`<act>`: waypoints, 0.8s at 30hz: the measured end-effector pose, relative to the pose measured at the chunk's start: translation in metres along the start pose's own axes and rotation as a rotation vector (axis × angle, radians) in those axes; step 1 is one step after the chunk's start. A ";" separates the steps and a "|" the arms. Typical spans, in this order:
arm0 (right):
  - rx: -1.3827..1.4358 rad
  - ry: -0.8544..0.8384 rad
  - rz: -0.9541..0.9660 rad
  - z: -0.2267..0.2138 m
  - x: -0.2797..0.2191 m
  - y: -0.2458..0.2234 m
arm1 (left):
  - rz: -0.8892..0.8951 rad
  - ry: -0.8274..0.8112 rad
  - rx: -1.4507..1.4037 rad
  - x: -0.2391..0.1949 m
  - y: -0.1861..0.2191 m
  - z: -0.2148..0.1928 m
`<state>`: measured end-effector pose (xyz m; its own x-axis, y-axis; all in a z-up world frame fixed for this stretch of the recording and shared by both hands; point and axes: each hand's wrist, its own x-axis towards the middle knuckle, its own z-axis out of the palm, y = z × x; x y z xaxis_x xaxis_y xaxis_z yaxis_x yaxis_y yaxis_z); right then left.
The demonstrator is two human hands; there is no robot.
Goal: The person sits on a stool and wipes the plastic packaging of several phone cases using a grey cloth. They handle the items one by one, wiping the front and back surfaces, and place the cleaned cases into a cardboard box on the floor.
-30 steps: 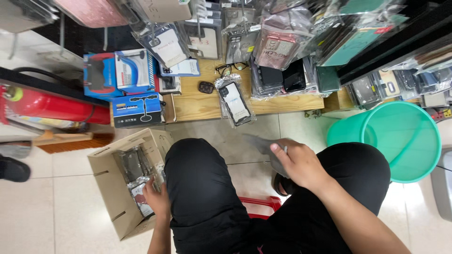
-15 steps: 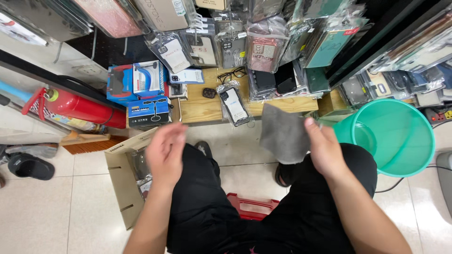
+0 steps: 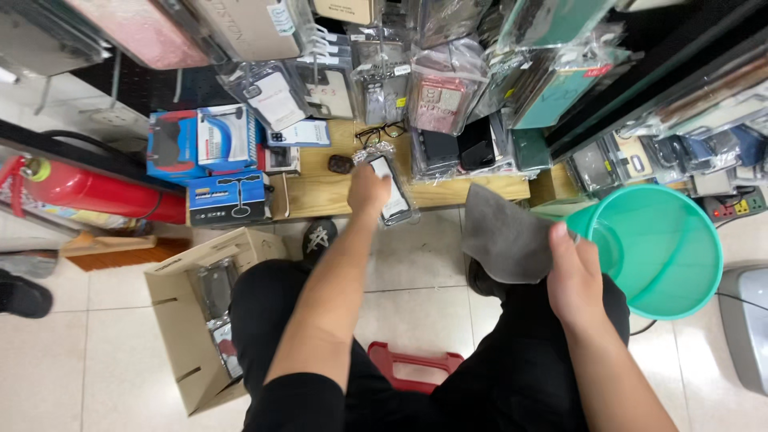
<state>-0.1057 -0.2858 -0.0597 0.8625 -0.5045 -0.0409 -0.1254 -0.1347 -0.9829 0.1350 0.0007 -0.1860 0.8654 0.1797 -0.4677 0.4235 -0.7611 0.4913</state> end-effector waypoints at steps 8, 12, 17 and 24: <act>-0.232 -0.341 -0.050 0.028 0.003 -0.101 | -0.324 0.088 -0.220 -0.008 -0.039 0.096; -0.198 -0.425 -0.085 0.025 0.005 -0.099 | -0.328 0.094 -0.354 0.003 -0.064 0.117; -0.206 -0.427 -0.066 0.025 0.007 -0.100 | -0.374 0.091 -0.424 0.038 -0.089 0.146; -0.269 -0.399 -0.139 0.019 0.007 -0.095 | -0.282 0.028 -0.519 0.046 -0.099 0.148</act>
<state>-0.0787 -0.2606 0.0302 0.9937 -0.1078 -0.0294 -0.0723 -0.4190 -0.9051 0.0934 -0.0083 -0.3647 0.7044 0.3522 -0.6163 0.7075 -0.2786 0.6494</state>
